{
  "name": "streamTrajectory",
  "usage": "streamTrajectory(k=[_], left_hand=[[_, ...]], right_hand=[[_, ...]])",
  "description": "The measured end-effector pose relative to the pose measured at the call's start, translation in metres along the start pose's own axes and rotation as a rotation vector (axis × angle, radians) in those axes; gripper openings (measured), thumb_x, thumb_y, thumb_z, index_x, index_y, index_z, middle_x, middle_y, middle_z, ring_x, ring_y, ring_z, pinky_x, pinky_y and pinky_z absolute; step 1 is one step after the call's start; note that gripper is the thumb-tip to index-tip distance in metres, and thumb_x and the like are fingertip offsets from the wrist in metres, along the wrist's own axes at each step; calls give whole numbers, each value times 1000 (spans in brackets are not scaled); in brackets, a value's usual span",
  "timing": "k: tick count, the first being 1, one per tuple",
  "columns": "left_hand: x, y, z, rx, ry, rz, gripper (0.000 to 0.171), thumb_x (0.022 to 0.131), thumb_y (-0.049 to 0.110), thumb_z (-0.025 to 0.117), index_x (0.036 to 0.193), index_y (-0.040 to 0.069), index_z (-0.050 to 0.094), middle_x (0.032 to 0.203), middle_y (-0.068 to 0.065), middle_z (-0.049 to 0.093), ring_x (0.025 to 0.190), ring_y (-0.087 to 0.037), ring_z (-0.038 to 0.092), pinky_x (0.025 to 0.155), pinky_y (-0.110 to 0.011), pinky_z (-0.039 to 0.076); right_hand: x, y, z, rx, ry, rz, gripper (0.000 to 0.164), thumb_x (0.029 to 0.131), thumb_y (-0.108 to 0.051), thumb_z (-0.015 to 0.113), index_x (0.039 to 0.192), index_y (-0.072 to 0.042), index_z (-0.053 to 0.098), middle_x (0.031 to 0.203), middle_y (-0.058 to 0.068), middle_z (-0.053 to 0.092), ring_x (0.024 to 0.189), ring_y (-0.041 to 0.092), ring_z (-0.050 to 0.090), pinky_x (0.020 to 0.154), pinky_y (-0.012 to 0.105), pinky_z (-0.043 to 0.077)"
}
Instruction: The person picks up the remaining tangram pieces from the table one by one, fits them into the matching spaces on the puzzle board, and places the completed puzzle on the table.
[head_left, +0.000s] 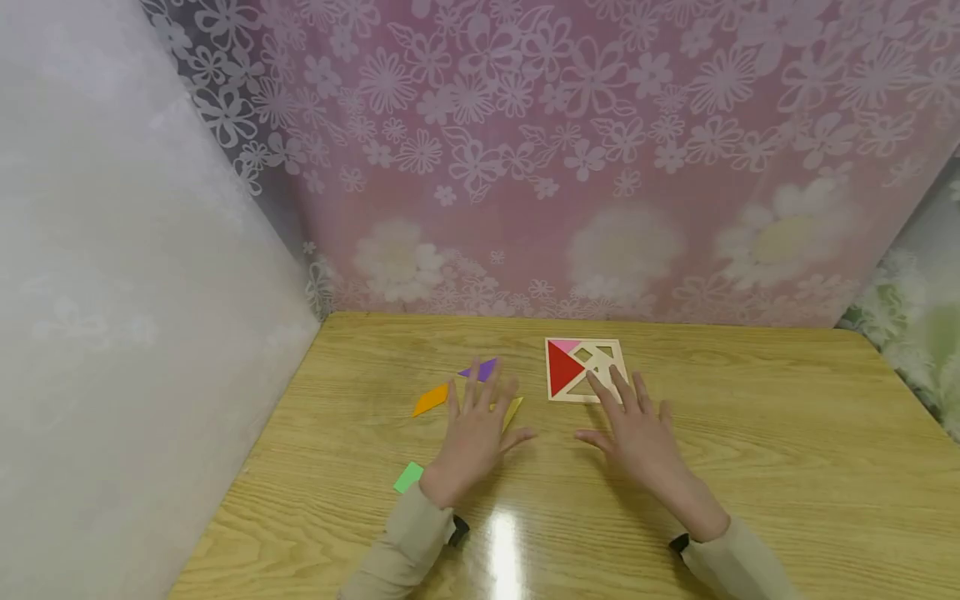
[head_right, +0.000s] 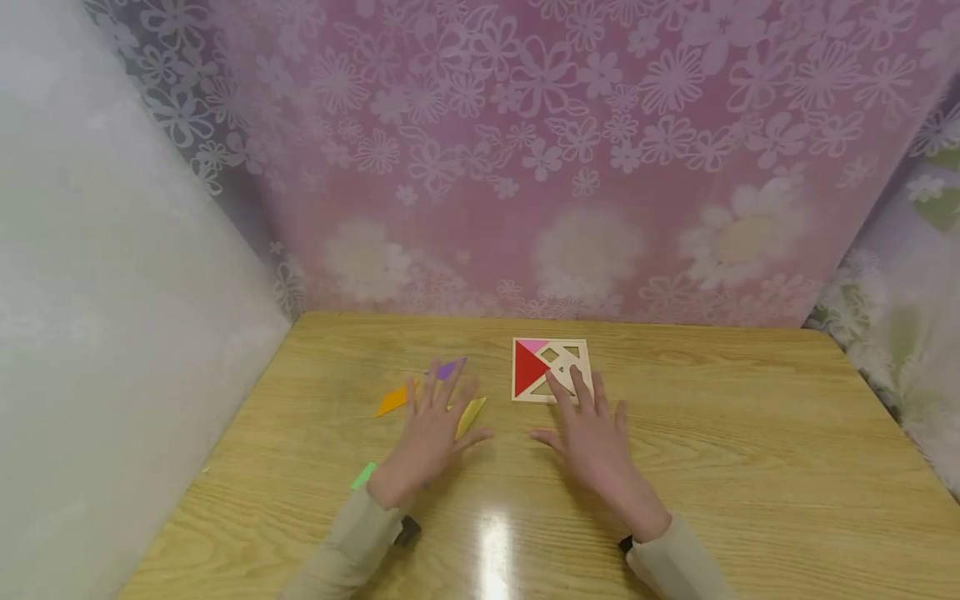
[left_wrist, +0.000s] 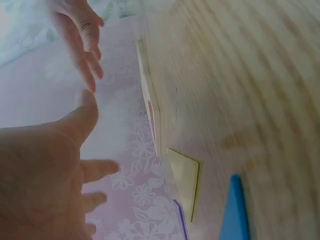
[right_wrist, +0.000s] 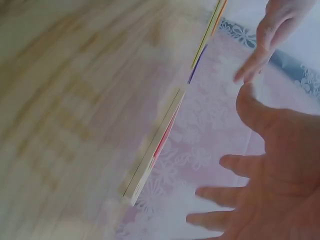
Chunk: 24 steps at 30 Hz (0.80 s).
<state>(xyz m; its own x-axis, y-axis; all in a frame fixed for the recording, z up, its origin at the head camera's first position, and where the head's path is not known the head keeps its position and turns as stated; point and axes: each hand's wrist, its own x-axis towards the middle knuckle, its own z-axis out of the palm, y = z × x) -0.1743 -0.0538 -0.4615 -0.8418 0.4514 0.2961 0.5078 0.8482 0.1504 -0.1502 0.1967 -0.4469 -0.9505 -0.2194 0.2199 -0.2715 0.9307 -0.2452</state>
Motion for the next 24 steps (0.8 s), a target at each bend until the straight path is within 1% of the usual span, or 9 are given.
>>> streamTrajectory(k=[3, 5, 8, 10, 11, 13, 15, 19, 24], left_hand=[[3, -2, -3, -109, -28, 46, 53, 99, 42, 64, 142, 12, 58, 159, -15, 39, 150, -44, 26, 111, -77, 18], [6, -3, -5, -180, -43, 78, 40, 101, 34, 63, 134, 10, 65, 148, -12, 54, 142, -38, 42, 111, -71, 28], [11, -4, -7, -287, -74, 87, 30, 103, 26, 61, 127, 9, 69, 131, -7, 67, 124, -27, 62, 107, -50, 47], [17, -5, -9, -339, -69, 85, 26, 103, 22, 61, 123, 9, 71, 121, -4, 72, 103, -19, 70, 91, -33, 56], [21, -5, -9, -358, -58, 81, 24, 104, 22, 61, 121, 9, 72, 116, -3, 74, 96, -17, 71, 83, -26, 56], [29, -4, -12, -391, -28, 69, 22, 103, 19, 61, 118, 9, 73, 109, -3, 75, 82, -14, 70, 67, -20, 54], [39, -5, -14, -403, 14, 64, 21, 103, 18, 61, 117, 8, 74, 104, -3, 76, 77, -13, 69, 62, -18, 52], [59, -4, -19, -394, 49, 26, 21, 103, 18, 61, 115, 8, 75, 103, -3, 76, 86, -14, 70, 70, -20, 55], [79, -1, -17, -378, 14, -41, 24, 104, 20, 60, 119, 7, 73, 107, -4, 75, 93, -16, 71, 75, -23, 56]], right_hand=[[5, 7, -4, 49, 57, -55, 64, 89, -33, 78, 143, -7, 56, 143, 28, 52, 131, 54, 46, 96, 73, 42], [7, 13, -10, 101, 76, -59, 48, 88, -24, 79, 129, -4, 66, 128, 26, 64, 116, 50, 60, 89, 63, 51], [12, 23, -18, 162, 82, -26, 27, 90, -17, 77, 113, -4, 73, 105, 17, 73, 93, 39, 69, 72, 48, 57], [16, 31, -24, 180, 101, 1, 16, 91, -16, 76, 104, -7, 75, 93, 10, 74, 81, 32, 70, 60, 41, 54], [19, 35, -26, 189, 112, 9, 13, 92, -15, 75, 102, -7, 75, 89, 8, 74, 78, 29, 70, 59, 39, 53], [24, 43, -29, 216, 130, 9, 9, 93, -12, 74, 101, -7, 74, 88, 7, 73, 75, 27, 69, 59, 39, 53], [29, 52, -31, 233, 140, 0, 10, 94, -10, 73, 102, -6, 74, 90, 9, 73, 74, 27, 69, 60, 41, 55], [37, 66, -29, 245, 109, -9, 18, 95, -8, 71, 112, -3, 73, 101, 17, 73, 81, 34, 71, 66, 47, 58], [48, 78, -24, 206, -5, 30, 33, 97, -15, 69, 127, -1, 67, 122, 26, 67, 102, 45, 66, 75, 55, 55]])
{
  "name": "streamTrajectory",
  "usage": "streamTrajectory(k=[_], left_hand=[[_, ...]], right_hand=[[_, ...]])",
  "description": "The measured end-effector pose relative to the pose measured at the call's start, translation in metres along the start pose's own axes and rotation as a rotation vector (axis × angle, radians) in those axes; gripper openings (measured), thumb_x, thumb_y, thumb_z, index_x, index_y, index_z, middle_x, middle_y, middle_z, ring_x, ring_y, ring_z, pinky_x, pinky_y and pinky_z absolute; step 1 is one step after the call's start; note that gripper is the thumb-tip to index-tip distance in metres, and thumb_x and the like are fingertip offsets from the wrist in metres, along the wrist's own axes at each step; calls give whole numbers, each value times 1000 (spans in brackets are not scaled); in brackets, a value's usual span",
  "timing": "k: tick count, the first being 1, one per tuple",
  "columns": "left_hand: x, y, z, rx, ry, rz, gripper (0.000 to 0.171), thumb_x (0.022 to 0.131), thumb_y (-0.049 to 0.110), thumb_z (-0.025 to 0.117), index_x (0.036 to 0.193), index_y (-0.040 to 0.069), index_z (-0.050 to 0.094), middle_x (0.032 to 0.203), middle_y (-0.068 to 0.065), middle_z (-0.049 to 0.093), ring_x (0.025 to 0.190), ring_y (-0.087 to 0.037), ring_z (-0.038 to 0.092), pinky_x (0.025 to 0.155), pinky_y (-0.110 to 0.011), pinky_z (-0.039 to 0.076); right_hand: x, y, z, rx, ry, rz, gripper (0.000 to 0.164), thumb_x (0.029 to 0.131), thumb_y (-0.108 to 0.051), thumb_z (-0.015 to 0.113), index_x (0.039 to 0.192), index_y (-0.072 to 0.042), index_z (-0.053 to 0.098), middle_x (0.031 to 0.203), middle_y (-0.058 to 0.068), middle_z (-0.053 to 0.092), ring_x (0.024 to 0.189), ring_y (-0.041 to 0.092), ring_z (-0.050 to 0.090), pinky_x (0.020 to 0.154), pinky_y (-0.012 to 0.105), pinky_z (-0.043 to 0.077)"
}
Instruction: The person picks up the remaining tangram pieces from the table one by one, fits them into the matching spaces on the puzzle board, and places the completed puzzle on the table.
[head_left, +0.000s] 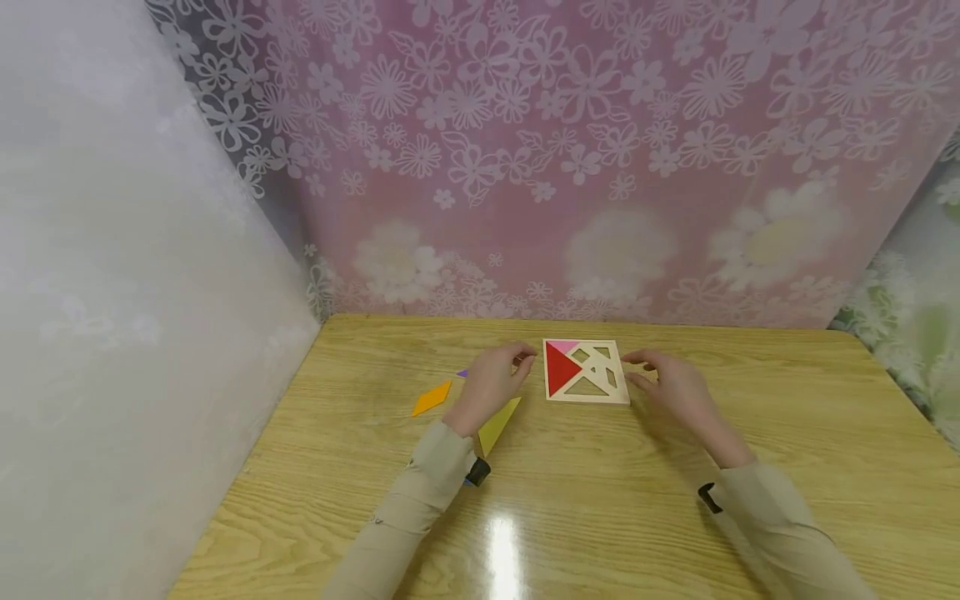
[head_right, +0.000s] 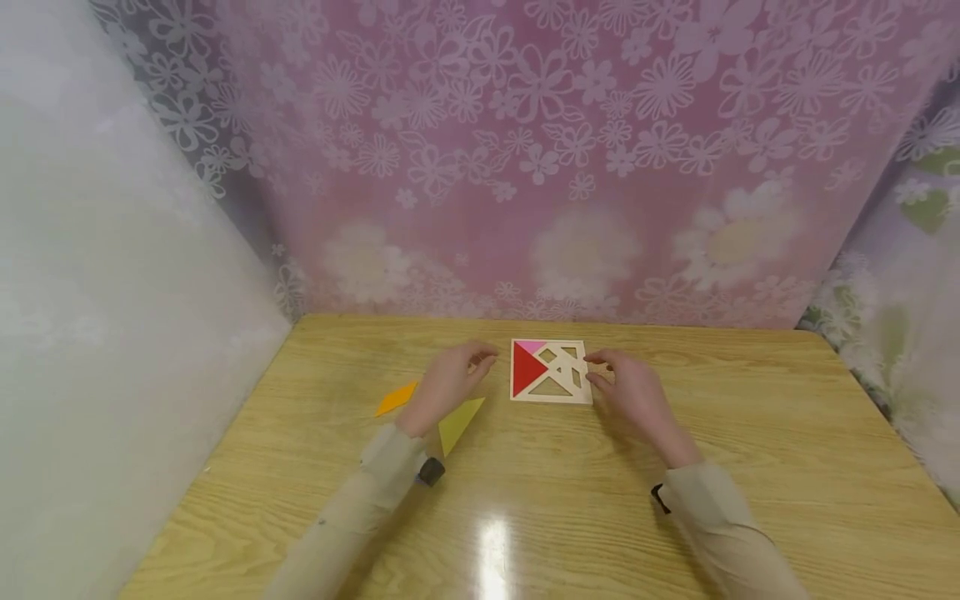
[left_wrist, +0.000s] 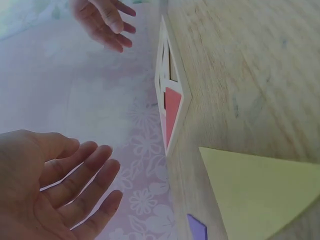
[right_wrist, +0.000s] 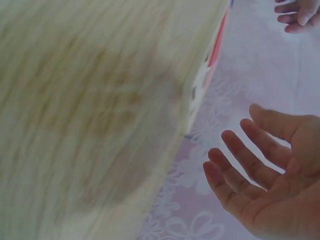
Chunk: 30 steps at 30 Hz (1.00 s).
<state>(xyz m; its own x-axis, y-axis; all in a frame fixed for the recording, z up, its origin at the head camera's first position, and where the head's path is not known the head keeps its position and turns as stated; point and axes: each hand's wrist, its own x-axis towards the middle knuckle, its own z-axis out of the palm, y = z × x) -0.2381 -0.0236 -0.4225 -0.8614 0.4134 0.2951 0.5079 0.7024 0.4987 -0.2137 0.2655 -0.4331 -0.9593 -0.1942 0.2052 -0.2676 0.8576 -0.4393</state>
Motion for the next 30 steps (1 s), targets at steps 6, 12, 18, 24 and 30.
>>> streamTrajectory(k=[6, 12, 18, 24, 30], left_hand=[[18, -1, 18, 27, -70, -59, 30, 104, 18, 60, 130, 5, 67, 122, -8, 71, 106, -19, 70, 89, -29, 57], [27, -5, 37, 173, -171, -6, 45, 104, 25, 60, 142, 1, 57, 130, -12, 67, 117, -25, 65, 102, -37, 51], [24, -1, 48, 377, -412, -24, 64, 105, 49, 48, 159, 16, 35, 165, -3, 31, 152, -26, 27, 119, -56, 29], [21, -2, 55, 378, -458, -33, 69, 102, 53, 52, 159, 19, 34, 167, -2, 24, 155, -25, 19, 120, -60, 23], [22, -3, 56, 387, -455, -30, 68, 102, 52, 52, 159, 20, 35, 167, -4, 23, 155, -25, 18, 119, -62, 23]], right_hand=[[14, 14, 11, -75, -136, -94, 45, 95, -16, 71, 132, 6, 61, 134, 31, 58, 121, 53, 54, 100, 65, 43], [14, 19, 17, -61, -267, -125, 64, 96, -26, 70, 142, 12, 48, 151, 36, 38, 140, 60, 26, 111, 71, 27], [12, 22, 19, -68, -340, -150, 75, 95, -32, 70, 146, 15, 41, 154, 37, 31, 142, 60, 22, 109, 70, 29], [14, 25, 20, -81, -347, -162, 74, 96, -29, 69, 147, 14, 39, 155, 36, 30, 142, 59, 22, 108, 70, 30], [13, 26, 19, -69, -355, -153, 74, 97, -31, 68, 148, 14, 38, 155, 35, 29, 143, 59, 20, 109, 70, 30]])
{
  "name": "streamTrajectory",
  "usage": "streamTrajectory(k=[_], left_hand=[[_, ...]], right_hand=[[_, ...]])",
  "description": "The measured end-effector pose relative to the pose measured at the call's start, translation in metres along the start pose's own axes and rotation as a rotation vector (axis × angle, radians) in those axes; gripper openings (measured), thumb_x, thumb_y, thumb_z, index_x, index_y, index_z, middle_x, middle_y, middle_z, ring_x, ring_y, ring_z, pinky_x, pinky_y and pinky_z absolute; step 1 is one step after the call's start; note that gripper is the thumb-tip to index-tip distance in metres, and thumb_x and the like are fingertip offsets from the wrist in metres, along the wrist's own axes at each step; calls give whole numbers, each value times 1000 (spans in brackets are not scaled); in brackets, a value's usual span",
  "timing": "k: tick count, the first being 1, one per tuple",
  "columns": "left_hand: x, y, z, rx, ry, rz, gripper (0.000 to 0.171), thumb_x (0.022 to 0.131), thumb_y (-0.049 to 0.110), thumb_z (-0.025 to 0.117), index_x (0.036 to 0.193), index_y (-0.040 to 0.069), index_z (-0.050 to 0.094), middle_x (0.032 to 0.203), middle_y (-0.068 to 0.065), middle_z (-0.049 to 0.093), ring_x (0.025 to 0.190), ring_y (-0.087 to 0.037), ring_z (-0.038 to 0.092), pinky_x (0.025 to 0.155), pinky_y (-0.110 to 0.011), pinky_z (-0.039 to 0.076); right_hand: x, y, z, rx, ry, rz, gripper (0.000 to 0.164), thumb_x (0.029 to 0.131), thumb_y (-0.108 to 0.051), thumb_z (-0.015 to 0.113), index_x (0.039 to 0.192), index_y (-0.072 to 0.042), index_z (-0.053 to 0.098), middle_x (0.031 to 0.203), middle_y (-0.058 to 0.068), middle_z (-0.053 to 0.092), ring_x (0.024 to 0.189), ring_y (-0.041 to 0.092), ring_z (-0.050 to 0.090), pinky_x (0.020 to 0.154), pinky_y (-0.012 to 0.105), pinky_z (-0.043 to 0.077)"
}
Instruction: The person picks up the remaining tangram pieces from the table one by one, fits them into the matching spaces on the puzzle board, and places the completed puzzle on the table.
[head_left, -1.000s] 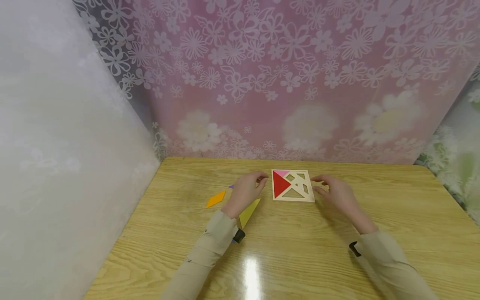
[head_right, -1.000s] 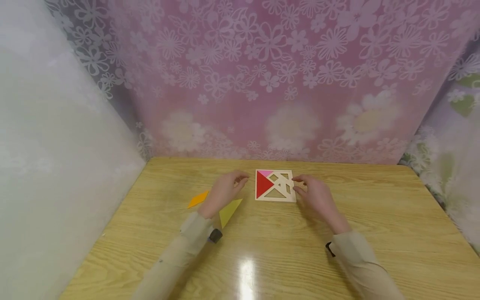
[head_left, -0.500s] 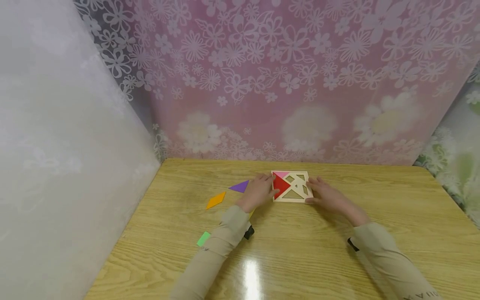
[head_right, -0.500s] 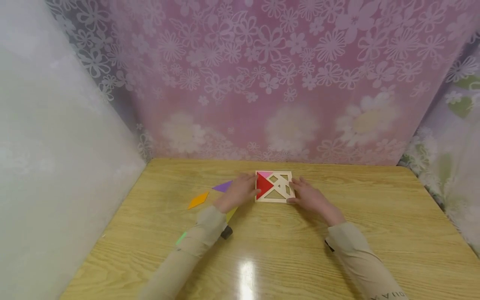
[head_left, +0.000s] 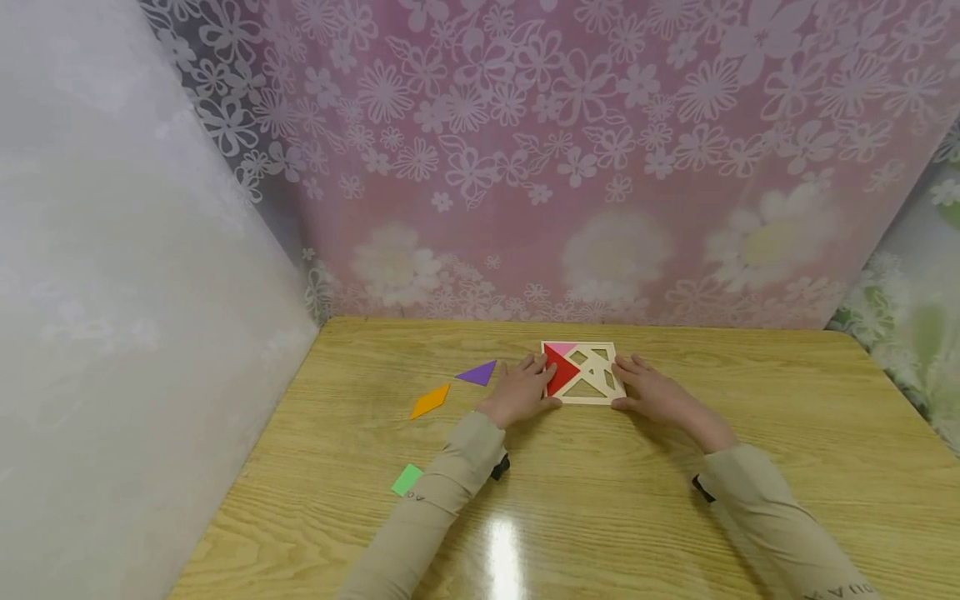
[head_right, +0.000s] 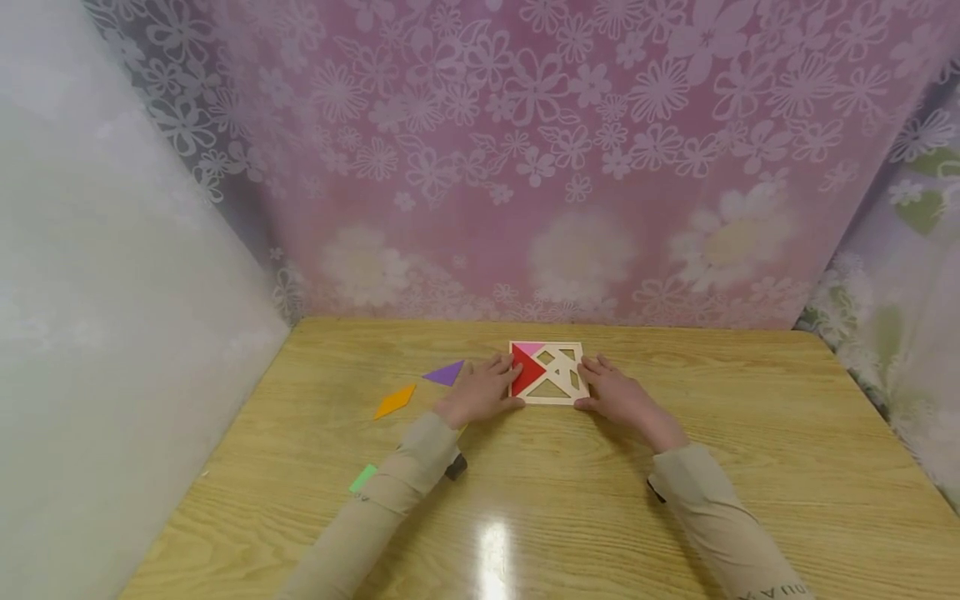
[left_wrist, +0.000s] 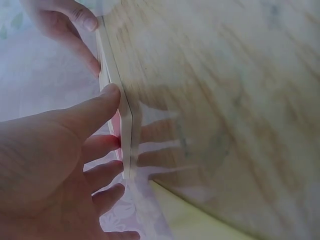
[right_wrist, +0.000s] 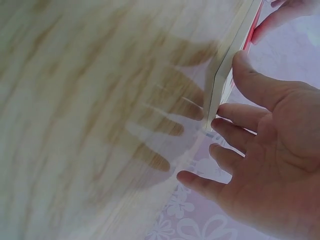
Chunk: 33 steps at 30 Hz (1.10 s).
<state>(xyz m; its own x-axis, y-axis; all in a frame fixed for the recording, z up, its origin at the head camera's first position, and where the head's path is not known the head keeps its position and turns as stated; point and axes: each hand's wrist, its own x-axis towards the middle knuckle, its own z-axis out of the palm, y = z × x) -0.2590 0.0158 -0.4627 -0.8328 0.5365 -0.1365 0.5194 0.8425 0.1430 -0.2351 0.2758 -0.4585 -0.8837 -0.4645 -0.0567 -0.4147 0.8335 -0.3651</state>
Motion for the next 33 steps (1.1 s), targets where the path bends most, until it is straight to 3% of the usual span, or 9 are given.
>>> streamTrajectory(k=[16, 21, 27, 33], left_hand=[[-12, -1, -4, -16, -2, 9, 67, 102, 51, 53, 158, 20, 36, 167, -4, 25, 155, -25, 19, 120, -62, 21], [-16, -1, -5, -25, -8, 16, 65, 103, 50, 51, 159, 20, 35, 167, -4, 24, 155, -25, 17, 120, -63, 19], [-21, -1, -5, -7, -9, 22, 65, 104, 51, 49, 160, 20, 34, 167, -4, 23, 155, -25, 17, 120, -63, 19], [-30, 0, -5, -3, -14, 33, 65, 104, 49, 49, 160, 18, 33, 167, -6, 24, 155, -28, 17, 120, -64, 18]], right_hand=[[-6, -4, 3, 24, -8, 21, 68, 100, -27, 64, 150, 10, 37, 158, 31, 29, 144, 56, 20, 104, 74, 32], [-11, -9, 5, -7, -6, 24, 66, 102, -26, 61, 152, 9, 36, 159, 30, 27, 145, 55, 20, 107, 71, 31], [-16, -18, 6, -91, 2, 22, 64, 102, -27, 60, 151, 8, 38, 158, 29, 31, 143, 54, 26, 100, 72, 39], [-23, -27, 8, -120, -30, 62, 64, 104, -32, 56, 154, 4, 36, 161, 25, 29, 145, 50, 27, 100, 79, 31]])
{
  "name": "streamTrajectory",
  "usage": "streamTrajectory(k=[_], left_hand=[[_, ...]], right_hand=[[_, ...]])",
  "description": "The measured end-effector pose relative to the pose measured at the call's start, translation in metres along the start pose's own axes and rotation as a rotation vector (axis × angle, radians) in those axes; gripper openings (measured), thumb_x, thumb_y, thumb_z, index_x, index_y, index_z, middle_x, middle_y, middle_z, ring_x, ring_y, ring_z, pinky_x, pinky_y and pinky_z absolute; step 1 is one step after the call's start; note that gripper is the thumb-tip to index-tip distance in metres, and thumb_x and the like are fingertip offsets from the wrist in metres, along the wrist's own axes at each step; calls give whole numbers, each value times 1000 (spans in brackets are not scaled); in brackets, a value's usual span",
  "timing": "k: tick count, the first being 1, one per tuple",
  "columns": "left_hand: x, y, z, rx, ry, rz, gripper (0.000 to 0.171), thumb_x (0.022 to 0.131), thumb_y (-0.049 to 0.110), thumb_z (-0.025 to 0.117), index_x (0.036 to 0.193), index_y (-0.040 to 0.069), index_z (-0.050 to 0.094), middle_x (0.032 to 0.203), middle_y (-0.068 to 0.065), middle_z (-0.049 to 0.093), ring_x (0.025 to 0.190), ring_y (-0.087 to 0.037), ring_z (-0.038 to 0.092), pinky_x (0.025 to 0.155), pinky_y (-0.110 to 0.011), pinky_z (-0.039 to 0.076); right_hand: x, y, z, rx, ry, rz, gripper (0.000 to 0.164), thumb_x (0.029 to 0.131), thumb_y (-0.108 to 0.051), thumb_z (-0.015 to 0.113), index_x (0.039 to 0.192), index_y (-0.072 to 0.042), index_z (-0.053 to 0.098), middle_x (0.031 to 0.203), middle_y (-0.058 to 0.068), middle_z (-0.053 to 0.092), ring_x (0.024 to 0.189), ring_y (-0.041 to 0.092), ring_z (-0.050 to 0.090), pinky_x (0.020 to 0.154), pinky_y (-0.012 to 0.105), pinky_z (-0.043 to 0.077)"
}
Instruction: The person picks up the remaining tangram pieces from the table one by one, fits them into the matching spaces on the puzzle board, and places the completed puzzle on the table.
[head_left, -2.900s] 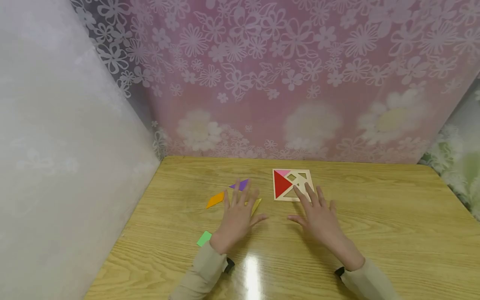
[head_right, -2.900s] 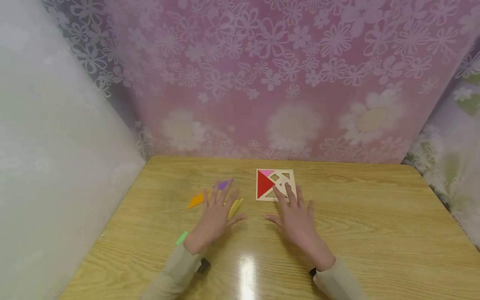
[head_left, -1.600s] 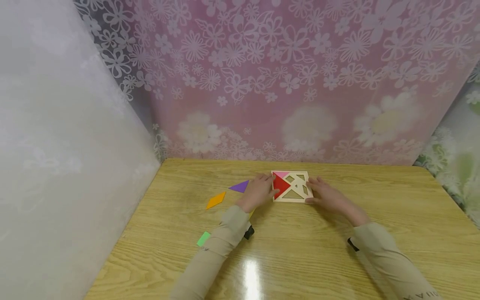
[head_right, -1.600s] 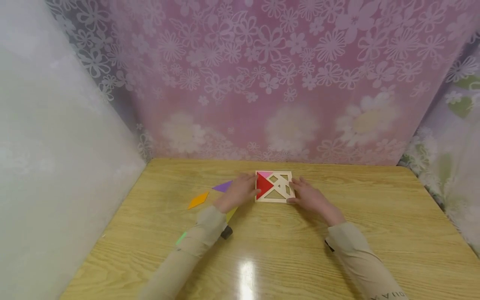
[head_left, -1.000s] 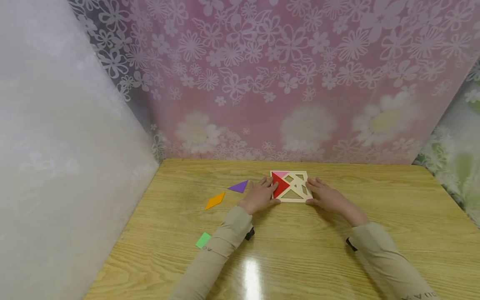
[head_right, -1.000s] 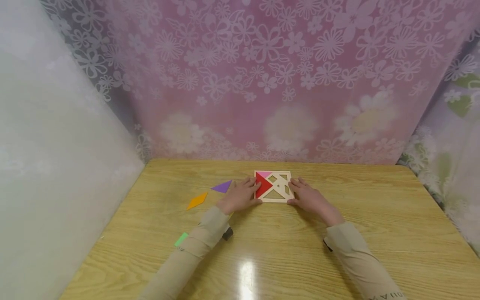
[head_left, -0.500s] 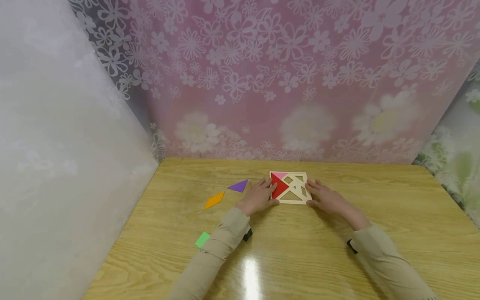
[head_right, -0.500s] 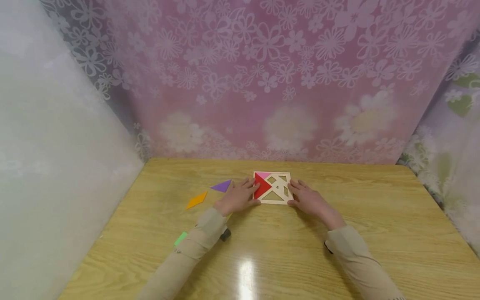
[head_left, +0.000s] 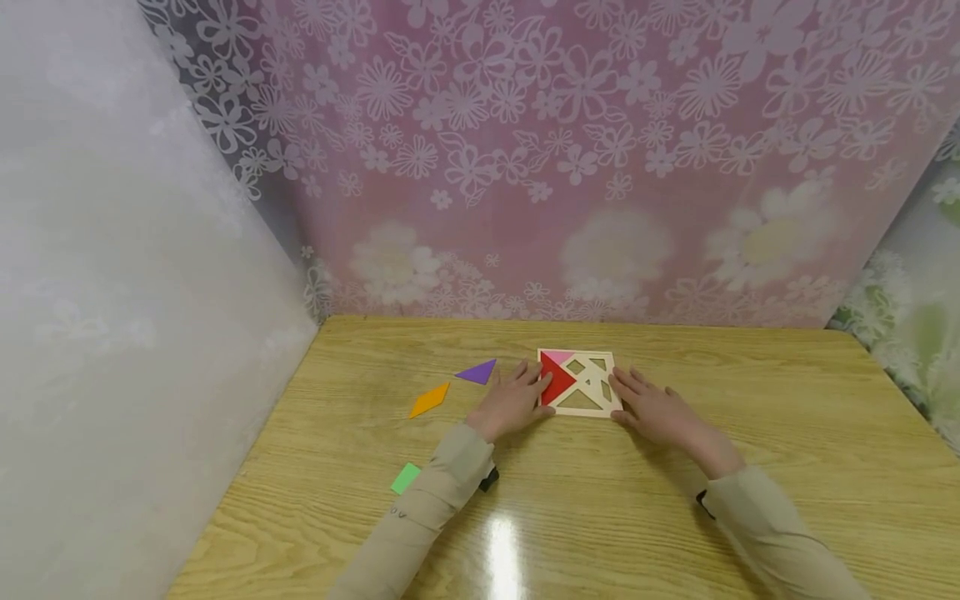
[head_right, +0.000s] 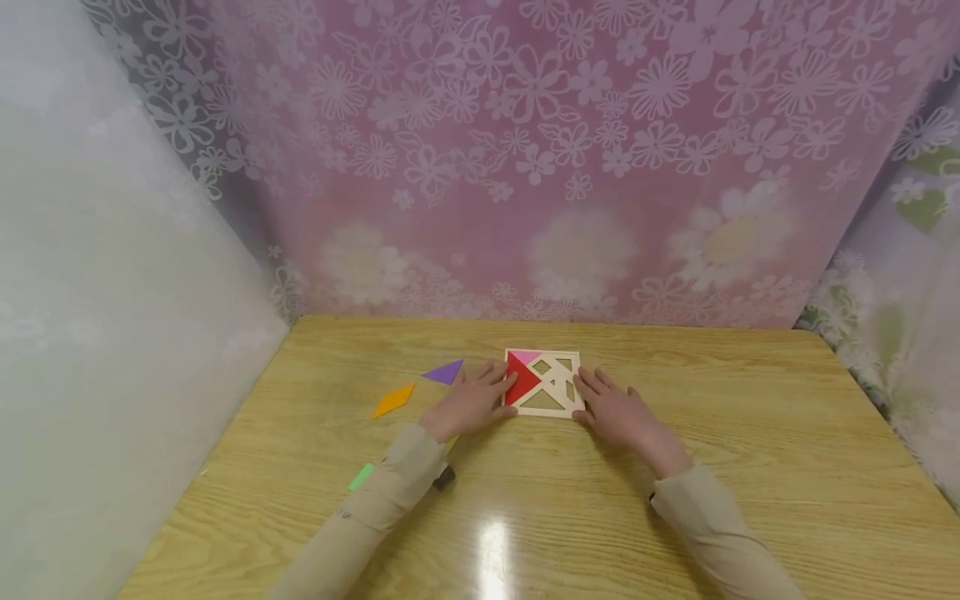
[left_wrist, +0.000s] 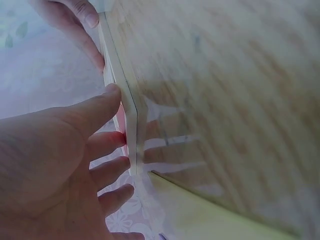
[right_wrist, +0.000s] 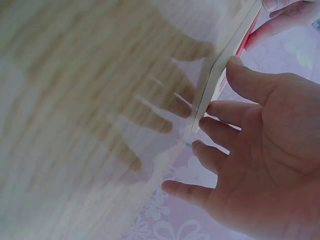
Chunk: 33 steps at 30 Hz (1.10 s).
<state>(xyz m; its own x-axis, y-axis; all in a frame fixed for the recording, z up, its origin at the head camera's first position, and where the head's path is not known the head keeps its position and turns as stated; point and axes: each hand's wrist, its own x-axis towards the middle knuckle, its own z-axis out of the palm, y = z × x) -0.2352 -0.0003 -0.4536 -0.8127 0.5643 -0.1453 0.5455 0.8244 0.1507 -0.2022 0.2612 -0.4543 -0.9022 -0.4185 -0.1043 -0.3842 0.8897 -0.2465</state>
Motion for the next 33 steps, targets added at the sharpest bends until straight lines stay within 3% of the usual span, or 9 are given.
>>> streamTrajectory(k=[10, 25, 33], left_hand=[[-8, 0, 4, 15, 10, -6, 65, 104, 49, 51, 159, 20, 35, 167, -3, 26, 155, -27, 20, 120, -63, 17], [-23, 3, 2, 46, 23, 15, 65, 102, 49, 54, 158, 18, 38, 165, -5, 29, 154, -28, 22, 119, -64, 19], [-28, 3, 4, 65, 29, 16, 64, 102, 49, 54, 157, 20, 39, 165, -3, 30, 154, -28, 23, 119, -65, 21]], right_hand=[[-8, -7, 3, -17, 10, 5, 63, 105, -32, 55, 155, 2, 36, 161, 23, 30, 145, 50, 28, 102, 80, 27], [-20, -15, 13, -20, 100, -30, 63, 103, -31, 58, 153, 2, 40, 158, 24, 36, 143, 50, 33, 104, 80, 23], [-24, -23, 10, -39, 75, -5, 62, 103, -32, 58, 153, 0, 41, 158, 21, 37, 144, 46, 35, 105, 80, 23]])
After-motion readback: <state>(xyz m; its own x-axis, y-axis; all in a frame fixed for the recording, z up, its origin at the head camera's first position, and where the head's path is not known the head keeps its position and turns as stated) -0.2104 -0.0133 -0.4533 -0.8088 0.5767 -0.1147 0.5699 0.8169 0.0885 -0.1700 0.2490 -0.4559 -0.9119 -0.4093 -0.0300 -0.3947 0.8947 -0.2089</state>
